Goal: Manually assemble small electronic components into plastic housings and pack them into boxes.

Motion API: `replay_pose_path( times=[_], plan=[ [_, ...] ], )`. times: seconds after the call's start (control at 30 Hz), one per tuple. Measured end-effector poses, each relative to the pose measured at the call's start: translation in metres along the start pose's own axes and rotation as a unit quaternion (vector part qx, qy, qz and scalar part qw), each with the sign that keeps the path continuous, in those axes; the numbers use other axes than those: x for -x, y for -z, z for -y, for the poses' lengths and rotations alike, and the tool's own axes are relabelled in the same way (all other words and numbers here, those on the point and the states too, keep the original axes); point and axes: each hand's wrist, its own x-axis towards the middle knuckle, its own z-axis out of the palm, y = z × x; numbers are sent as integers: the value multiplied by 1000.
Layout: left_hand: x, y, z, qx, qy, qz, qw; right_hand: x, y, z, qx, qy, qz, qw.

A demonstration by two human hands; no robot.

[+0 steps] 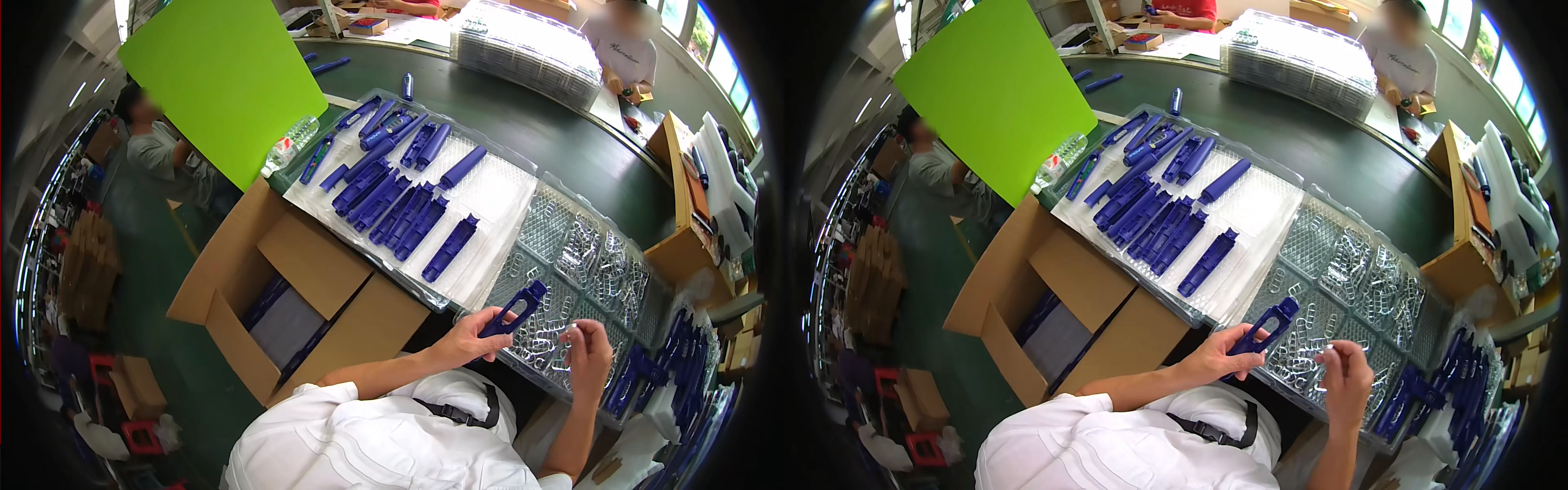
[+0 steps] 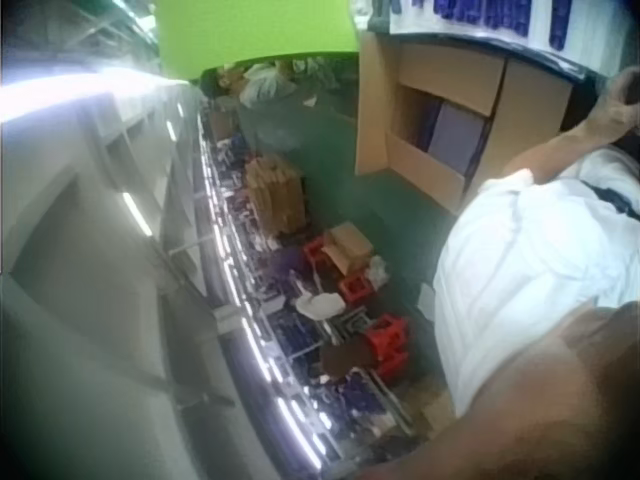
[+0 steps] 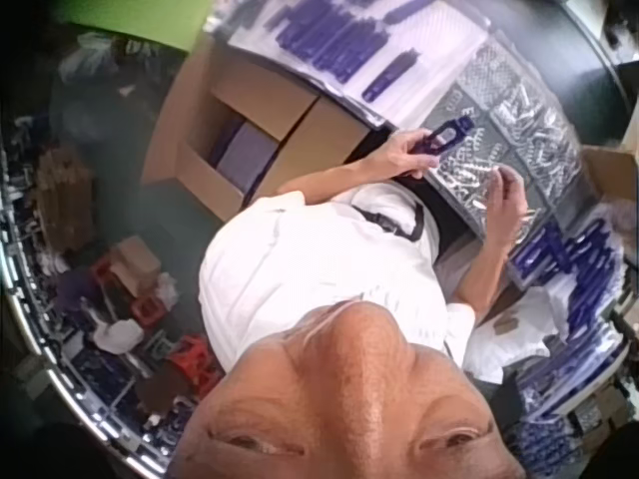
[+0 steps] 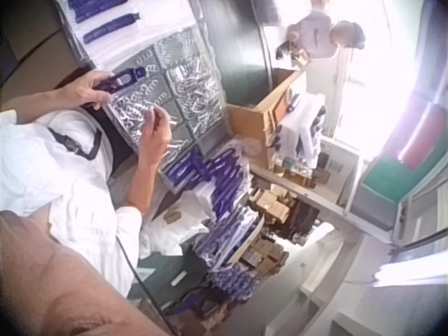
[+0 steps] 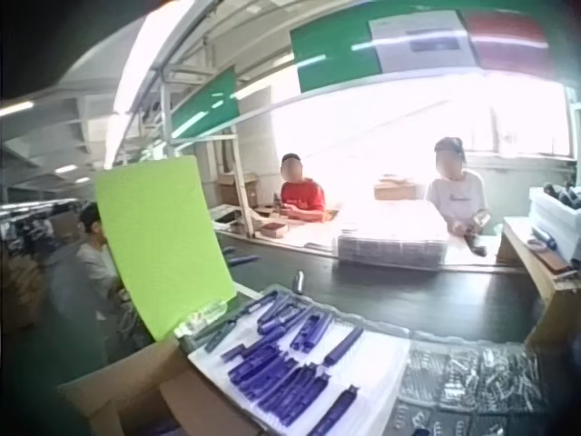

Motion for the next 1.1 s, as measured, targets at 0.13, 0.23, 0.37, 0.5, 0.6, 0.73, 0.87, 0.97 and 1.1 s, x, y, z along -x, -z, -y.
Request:
replay_pose_path(
  times=[0.13,0.23,0.37,0.5,0.6,0.73,0.87,0.97,1.1],
  plan=[
    [-8,-29,-1,21,3,12,1000,28,-11,25,91,197,13,976],
    [-16,-33,1,49,-11,11,999,29,-24,31,174,278,-16,944],
    [-9,-33,-8,26,-5,-36,999,22,-32,18,121,307,-3,944],
    [-10,-36,-13,26,8,-65,998,31,-36,1,-198,111,0,974],
    [-9,-39,-4,-8,-8,-70,997,41,-26,-18,-303,15,46,952],
    [-6,-45,1,-18,-7,-51,998,47,-17,-16,-375,-63,64,923],
    [-3,-50,4,-33,-18,-41,998,45,-17,-19,-388,-93,76,914],
    [-5,-53,5,-34,-17,-42,998,46,-24,-29,-469,-141,117,864],
    [-8,-41,10,-3,-31,-19,999,41,-31,-18,-494,-115,-14,861]
  ],
)
